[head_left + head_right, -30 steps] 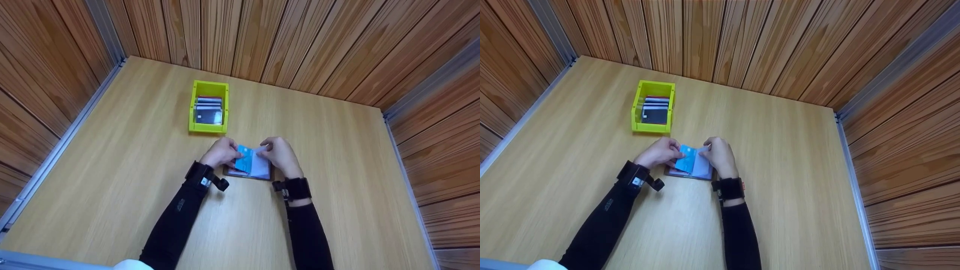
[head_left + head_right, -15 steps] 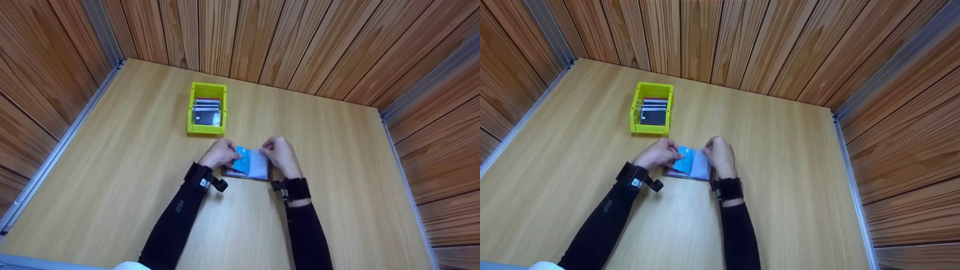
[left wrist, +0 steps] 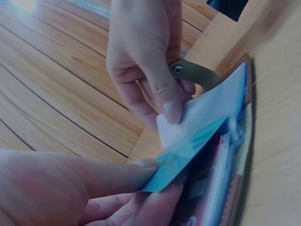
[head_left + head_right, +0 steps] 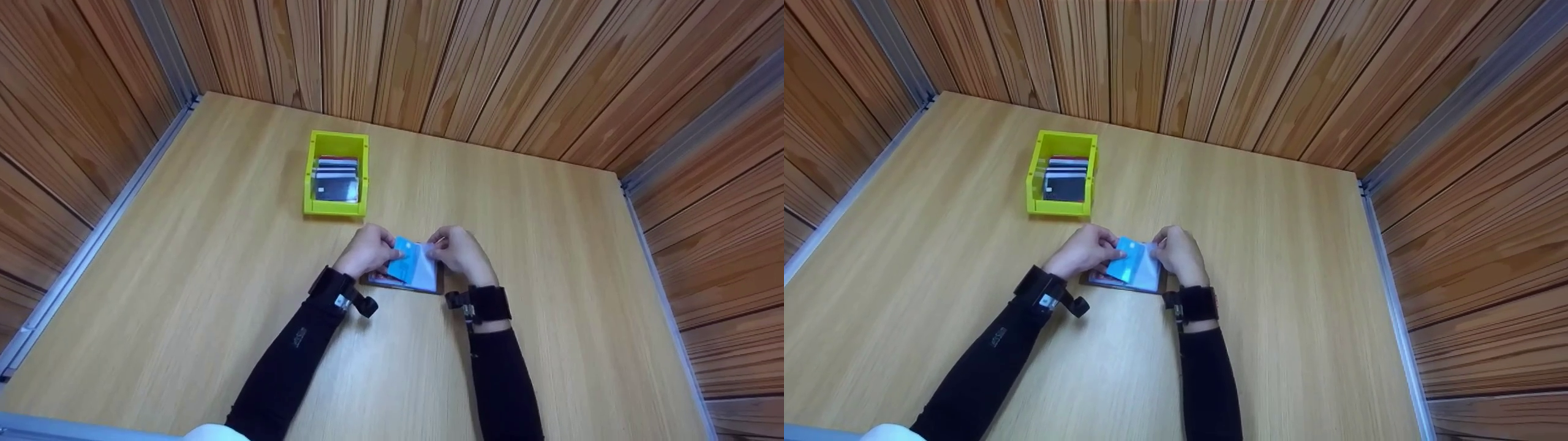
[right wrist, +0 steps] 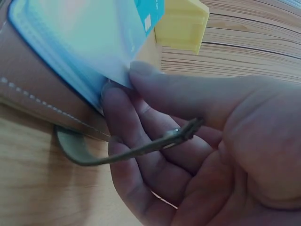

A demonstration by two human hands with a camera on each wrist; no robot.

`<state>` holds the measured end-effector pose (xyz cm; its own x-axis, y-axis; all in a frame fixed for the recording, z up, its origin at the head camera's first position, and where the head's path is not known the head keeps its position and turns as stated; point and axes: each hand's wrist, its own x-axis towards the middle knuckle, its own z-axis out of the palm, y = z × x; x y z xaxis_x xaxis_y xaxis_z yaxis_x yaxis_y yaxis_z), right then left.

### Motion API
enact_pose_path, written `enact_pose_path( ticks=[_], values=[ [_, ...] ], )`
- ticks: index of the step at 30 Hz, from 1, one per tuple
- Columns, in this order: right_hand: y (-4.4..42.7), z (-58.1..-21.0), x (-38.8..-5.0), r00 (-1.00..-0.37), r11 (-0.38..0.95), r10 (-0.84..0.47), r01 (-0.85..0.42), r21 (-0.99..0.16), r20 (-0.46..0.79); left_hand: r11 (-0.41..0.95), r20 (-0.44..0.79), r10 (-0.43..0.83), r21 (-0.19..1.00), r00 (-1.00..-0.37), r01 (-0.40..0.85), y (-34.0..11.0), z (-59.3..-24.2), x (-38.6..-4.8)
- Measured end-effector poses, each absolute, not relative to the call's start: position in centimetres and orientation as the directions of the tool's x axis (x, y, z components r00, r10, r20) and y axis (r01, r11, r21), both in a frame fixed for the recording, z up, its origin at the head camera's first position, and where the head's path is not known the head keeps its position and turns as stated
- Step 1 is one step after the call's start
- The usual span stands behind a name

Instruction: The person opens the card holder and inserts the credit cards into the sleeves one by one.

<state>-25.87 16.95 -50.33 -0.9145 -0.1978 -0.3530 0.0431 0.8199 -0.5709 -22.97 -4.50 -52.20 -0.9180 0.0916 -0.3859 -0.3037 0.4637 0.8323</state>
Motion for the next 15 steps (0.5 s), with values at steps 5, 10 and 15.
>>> enact_pose_path(
  ticks=[5, 10, 15],
  values=[
    [16.98, -50.17, -25.95, -0.913, 0.818, -0.204, 0.039, -0.574, -0.352, 0.471, -0.354, 0.059, 0.834, -0.933, -0.286, -4.33, -52.10, -22.88],
    [17.14, -50.27, -26.01, -0.910, 0.814, -0.211, 0.038, -0.579, -0.357, 0.455, -0.381, 0.040, 0.830, -0.924, -0.323, -4.15, -51.99, -22.72],
    [17.41, -50.00, -25.88, -0.901, 0.800, -0.148, 0.134, -0.585, -0.408, 0.446, -0.391, 0.024, 0.828, -0.920, -0.340, -3.81, -51.90, -22.48]
  ],
)
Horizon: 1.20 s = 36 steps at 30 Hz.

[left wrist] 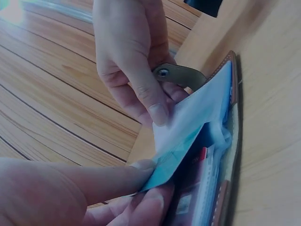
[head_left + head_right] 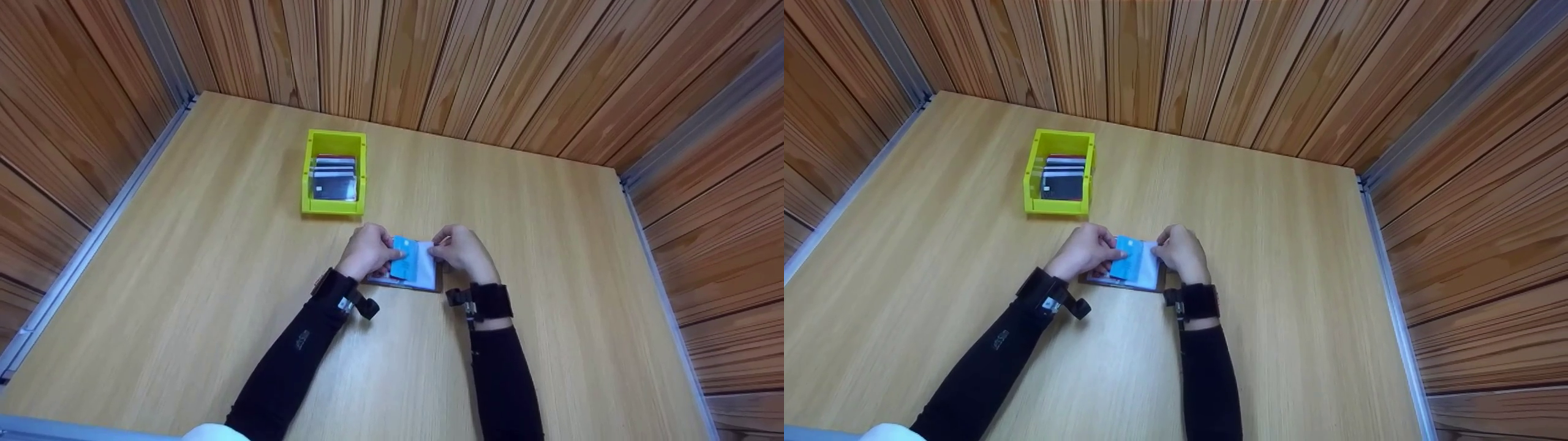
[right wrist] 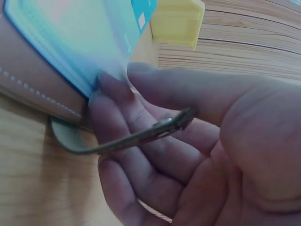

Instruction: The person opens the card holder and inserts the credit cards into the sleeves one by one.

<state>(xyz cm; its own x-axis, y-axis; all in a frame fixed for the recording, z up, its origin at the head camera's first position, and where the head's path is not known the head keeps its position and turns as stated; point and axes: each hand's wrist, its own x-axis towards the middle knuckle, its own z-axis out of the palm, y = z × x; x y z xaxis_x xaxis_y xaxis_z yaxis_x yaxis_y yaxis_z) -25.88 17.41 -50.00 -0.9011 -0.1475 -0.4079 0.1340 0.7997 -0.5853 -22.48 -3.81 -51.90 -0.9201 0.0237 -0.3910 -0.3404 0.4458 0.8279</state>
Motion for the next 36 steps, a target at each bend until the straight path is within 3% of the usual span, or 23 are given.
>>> enact_pose_path(
  ticks=[15, 30, 36],
  values=[
    [17.8, -49.9, -25.9, -0.868, 0.767, -0.084, 0.257, -0.588, -0.489, 0.516, -0.329, 0.054, 0.817, -0.943, -0.256, -3.2, -51.8, -22.3],
    [18.5, -49.9, -26.1, -0.853, 0.784, -0.122, 0.231, -0.576, -0.507, 0.556, -0.294, 0.109, 0.810, -0.950, -0.186, -2.7, -51.5, -22.0],
    [18.6, -50.2, -26.2, -0.864, 0.769, -0.140, 0.214, -0.603, -0.484, 0.462, -0.376, 0.149, 0.844, -0.914, -0.272, -2.3, -51.0, -21.8]
  ],
)
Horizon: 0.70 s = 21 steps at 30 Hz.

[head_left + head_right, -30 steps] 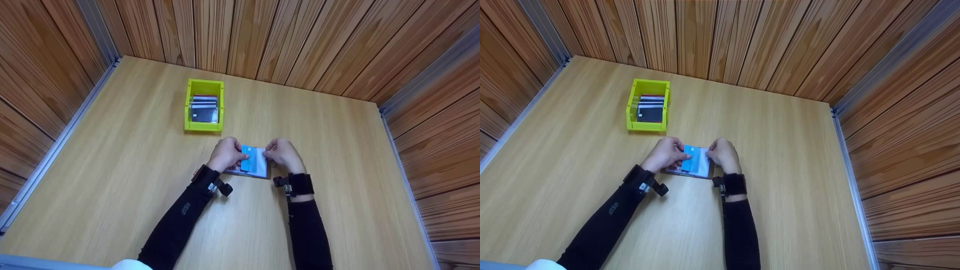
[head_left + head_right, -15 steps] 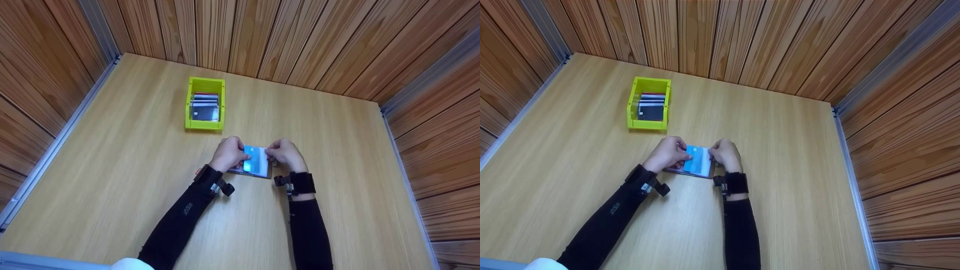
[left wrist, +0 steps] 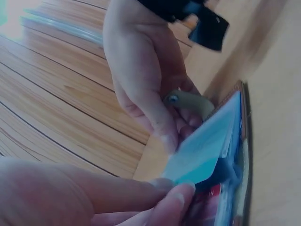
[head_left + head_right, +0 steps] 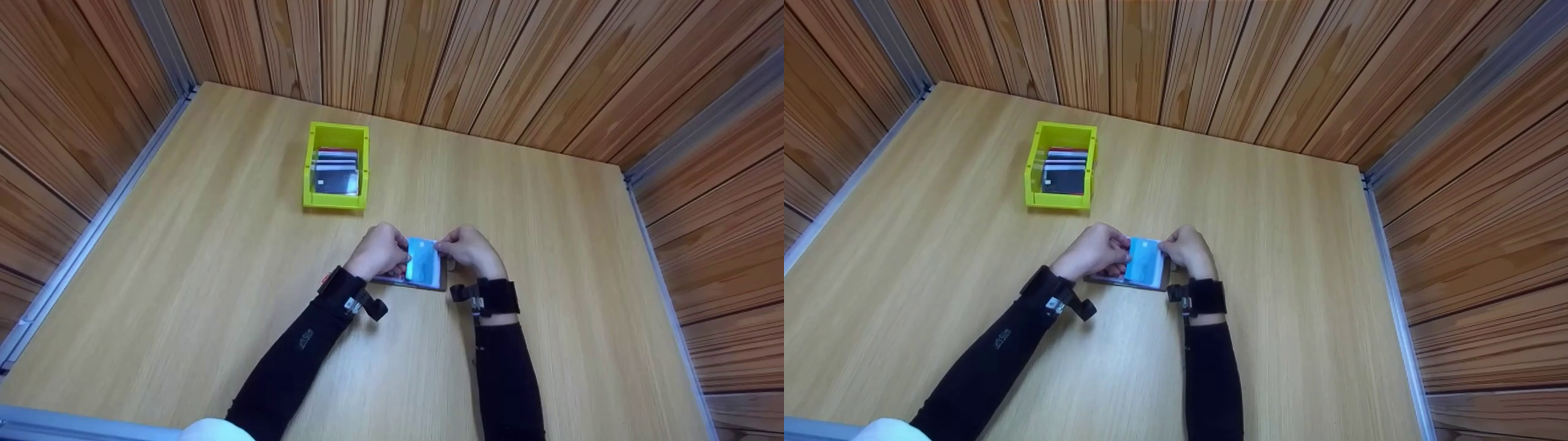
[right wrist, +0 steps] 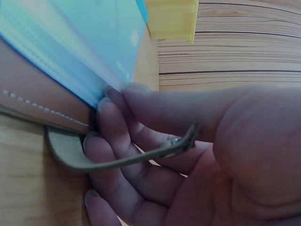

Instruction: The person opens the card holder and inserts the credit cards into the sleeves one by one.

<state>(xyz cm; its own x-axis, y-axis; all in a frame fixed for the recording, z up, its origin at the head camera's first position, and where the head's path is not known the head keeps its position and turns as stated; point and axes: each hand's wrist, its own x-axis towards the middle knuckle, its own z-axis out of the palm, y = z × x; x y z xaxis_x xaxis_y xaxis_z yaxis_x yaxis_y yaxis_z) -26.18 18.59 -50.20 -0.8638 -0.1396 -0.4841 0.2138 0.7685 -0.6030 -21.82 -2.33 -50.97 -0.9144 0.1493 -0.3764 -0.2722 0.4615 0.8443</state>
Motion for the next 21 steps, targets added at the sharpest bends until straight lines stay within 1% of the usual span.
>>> enact_pose_path(
  ticks=[3, 6, 12, 21],
  values=[
    [18.83, -50.30, -26.31, -0.863, 0.765, -0.157, 0.201, -0.612, -0.480, 0.428, -0.405, 0.159, 0.850, -0.900, -0.307, -2.11, -50.88, -21.77],
    [19.04, -50.30, -26.39, -0.859, 0.764, -0.172, 0.192, -0.616, -0.482, 0.436, -0.423, 0.176, 0.843, -0.889, -0.315, -2.07, -50.91, -21.77],
    [19.25, -50.23, -26.39, -0.848, 0.762, -0.189, 0.192, -0.619, -0.496, 0.503, -0.409, 0.197, 0.822, -0.891, -0.266, -2.42, -51.00, -21.95],
    [19.47, -50.20, -26.30, -0.833, 0.769, -0.211, 0.182, -0.613, -0.512, 0.474, -0.350, 0.225, 0.855, -0.909, -0.212, -2.90, -51.01, -21.81]
  ],
)
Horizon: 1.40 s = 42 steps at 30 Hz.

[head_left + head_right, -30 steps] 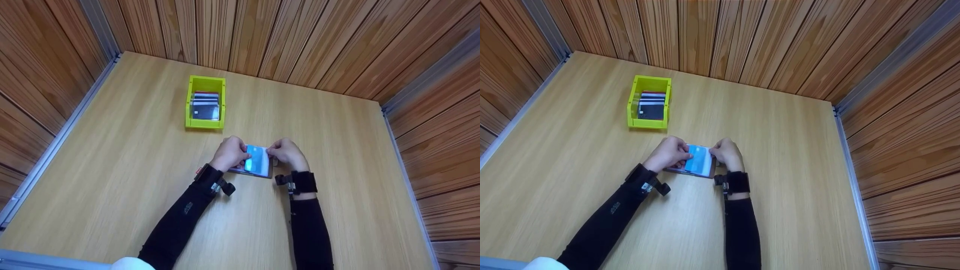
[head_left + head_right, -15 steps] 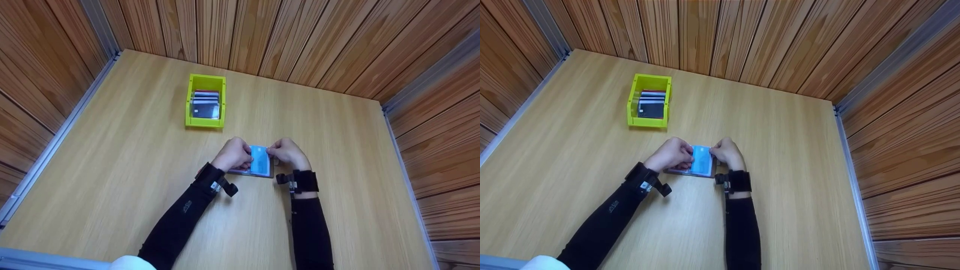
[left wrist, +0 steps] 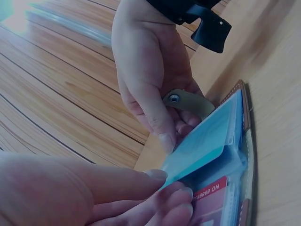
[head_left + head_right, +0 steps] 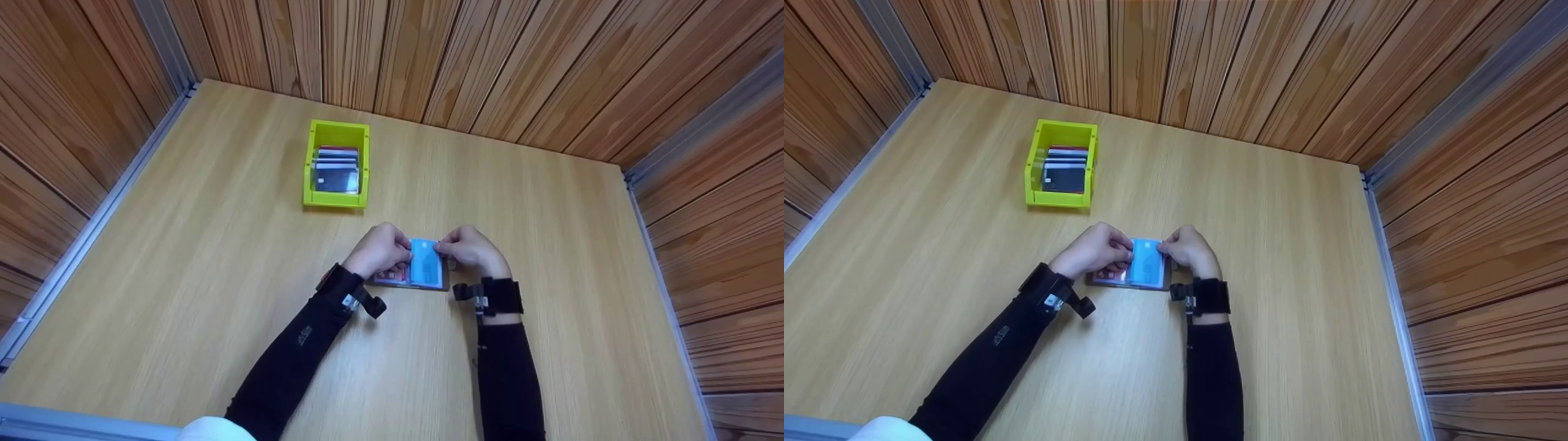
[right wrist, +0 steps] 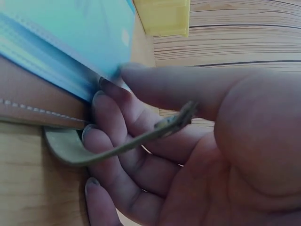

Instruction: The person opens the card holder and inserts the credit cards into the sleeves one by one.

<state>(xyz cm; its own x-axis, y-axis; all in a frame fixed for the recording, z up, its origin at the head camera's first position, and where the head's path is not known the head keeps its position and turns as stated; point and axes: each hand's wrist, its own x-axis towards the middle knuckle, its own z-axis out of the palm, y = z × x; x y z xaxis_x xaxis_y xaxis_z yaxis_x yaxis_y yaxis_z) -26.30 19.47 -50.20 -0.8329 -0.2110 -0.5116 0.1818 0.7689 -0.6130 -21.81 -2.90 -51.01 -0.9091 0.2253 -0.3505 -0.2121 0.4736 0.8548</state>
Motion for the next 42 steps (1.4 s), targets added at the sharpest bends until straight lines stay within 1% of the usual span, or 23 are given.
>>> enact_pose_path(
  ticks=[6, 11, 19, 25, 29, 37, 42],
  values=[
    [19.6, -50.1, -26.4, -0.821, 0.769, -0.227, 0.178, -0.613, -0.524, 0.513, -0.298, 0.230, 0.846, -0.927, -0.145, -3.0, -51.3, -21.9],
    [19.6, -50.1, -26.3, -0.820, 0.771, -0.224, 0.182, -0.611, -0.527, 0.528, -0.282, 0.235, 0.840, -0.930, -0.121, -3.1, -51.5, -22.0],
    [19.7, -49.9, -26.2, -0.821, 0.765, -0.225, 0.185, -0.617, -0.525, 0.506, -0.285, 0.244, 0.853, -0.927, -0.129, -3.4, -51.5, -22.1],
    [19.8, -49.8, -26.2, -0.819, 0.767, -0.227, 0.183, -0.615, -0.527, 0.482, -0.335, 0.217, 0.854, -0.917, -0.198, -4.1, -51.0, -22.5],
    [19.8, -49.8, -26.3, -0.820, 0.766, -0.224, 0.186, -0.616, -0.527, 0.483, -0.341, 0.190, 0.849, -0.920, -0.215, -4.7, -50.8, -22.5],
    [19.8, -49.9, -26.6, -0.828, 0.755, -0.252, 0.155, -0.637, -0.501, 0.476, -0.285, 0.173, 0.862, -0.943, -0.174, -4.9, -50.8, -22.5],
    [20.2, -50.1, -26.4, -0.837, 0.745, -0.228, 0.179, -0.643, -0.497, 0.507, -0.289, 0.172, 0.846, -0.942, -0.167, -4.2, -50.8, -22.3]
  ],
)
